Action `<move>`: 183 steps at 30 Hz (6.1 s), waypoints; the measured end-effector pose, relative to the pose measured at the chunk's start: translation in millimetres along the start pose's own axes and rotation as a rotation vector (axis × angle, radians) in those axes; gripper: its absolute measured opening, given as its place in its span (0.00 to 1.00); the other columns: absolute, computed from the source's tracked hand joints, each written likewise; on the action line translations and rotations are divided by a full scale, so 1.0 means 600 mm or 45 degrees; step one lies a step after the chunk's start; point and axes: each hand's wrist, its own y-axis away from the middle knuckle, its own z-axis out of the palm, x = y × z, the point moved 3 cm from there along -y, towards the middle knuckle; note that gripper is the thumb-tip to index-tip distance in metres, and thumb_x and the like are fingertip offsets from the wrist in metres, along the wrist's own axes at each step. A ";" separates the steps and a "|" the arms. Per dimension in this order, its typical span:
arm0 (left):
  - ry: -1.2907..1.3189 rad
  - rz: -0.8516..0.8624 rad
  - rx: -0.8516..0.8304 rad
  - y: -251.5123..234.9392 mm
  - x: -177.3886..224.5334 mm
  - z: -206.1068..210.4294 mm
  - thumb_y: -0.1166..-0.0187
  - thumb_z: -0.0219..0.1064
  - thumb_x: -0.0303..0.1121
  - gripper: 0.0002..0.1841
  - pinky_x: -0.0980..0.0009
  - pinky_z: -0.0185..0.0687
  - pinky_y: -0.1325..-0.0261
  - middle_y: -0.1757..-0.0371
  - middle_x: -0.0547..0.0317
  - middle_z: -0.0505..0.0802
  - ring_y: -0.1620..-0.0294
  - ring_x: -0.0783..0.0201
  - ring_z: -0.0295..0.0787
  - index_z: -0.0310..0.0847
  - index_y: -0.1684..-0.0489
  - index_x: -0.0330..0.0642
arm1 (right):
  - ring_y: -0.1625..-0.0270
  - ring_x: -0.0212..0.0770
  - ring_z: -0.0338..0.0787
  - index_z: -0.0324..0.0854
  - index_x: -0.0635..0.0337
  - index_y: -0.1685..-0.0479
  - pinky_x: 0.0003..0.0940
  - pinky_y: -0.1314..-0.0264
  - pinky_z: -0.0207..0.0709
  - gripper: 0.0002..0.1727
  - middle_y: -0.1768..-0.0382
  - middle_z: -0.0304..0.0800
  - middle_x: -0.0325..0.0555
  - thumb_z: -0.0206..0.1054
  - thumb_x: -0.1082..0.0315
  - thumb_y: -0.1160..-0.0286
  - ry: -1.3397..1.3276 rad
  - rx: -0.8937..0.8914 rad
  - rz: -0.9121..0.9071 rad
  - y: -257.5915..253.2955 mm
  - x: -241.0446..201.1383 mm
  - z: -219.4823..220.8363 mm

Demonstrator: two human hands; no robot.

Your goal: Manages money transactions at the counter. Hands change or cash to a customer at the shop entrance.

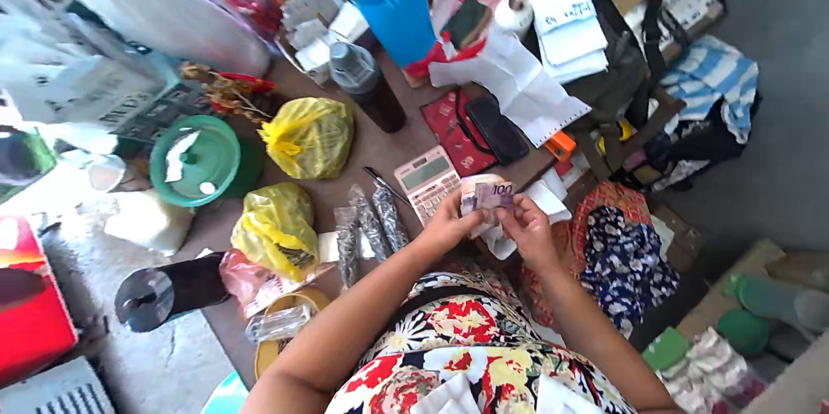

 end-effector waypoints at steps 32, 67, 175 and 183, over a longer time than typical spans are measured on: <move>0.446 0.490 0.704 0.201 0.035 -0.167 0.30 0.74 0.19 0.15 0.68 0.91 0.43 0.56 0.57 0.96 0.53 0.68 0.95 0.82 0.45 0.30 | 0.59 0.21 0.85 0.92 0.61 0.56 0.14 0.57 0.82 0.06 0.55 0.87 0.35 0.74 0.73 0.30 0.180 -0.353 -0.382 -0.009 -0.075 0.253; 0.325 0.615 0.652 0.202 0.044 -0.165 0.33 0.75 0.19 0.17 0.66 0.93 0.43 0.57 0.57 0.97 0.54 0.67 0.96 0.81 0.46 0.29 | 0.67 0.16 0.78 0.89 0.60 0.58 0.10 0.67 0.74 0.05 0.52 0.87 0.35 0.74 0.70 0.27 0.144 -0.399 -0.536 -0.011 -0.086 0.271; -2.070 1.154 -0.658 -0.099 -0.138 0.058 0.24 0.69 0.23 0.14 0.44 0.62 0.13 0.31 0.51 0.89 0.26 0.48 0.83 0.89 0.42 0.43 | 0.39 0.75 0.86 0.80 0.82 0.42 0.72 0.32 0.73 0.21 0.46 0.87 0.80 0.71 0.69 0.24 0.955 0.469 0.511 -0.016 0.150 -0.077; -2.169 0.923 -0.627 -0.108 -0.181 0.041 0.21 0.64 0.26 0.26 0.42 0.40 0.06 0.14 0.49 0.76 0.08 0.48 0.59 0.76 0.22 0.34 | 0.63 0.45 0.89 0.82 0.81 0.50 0.45 0.52 0.85 0.15 0.63 0.89 0.62 0.72 0.75 0.27 0.622 0.376 0.654 -0.011 0.189 -0.106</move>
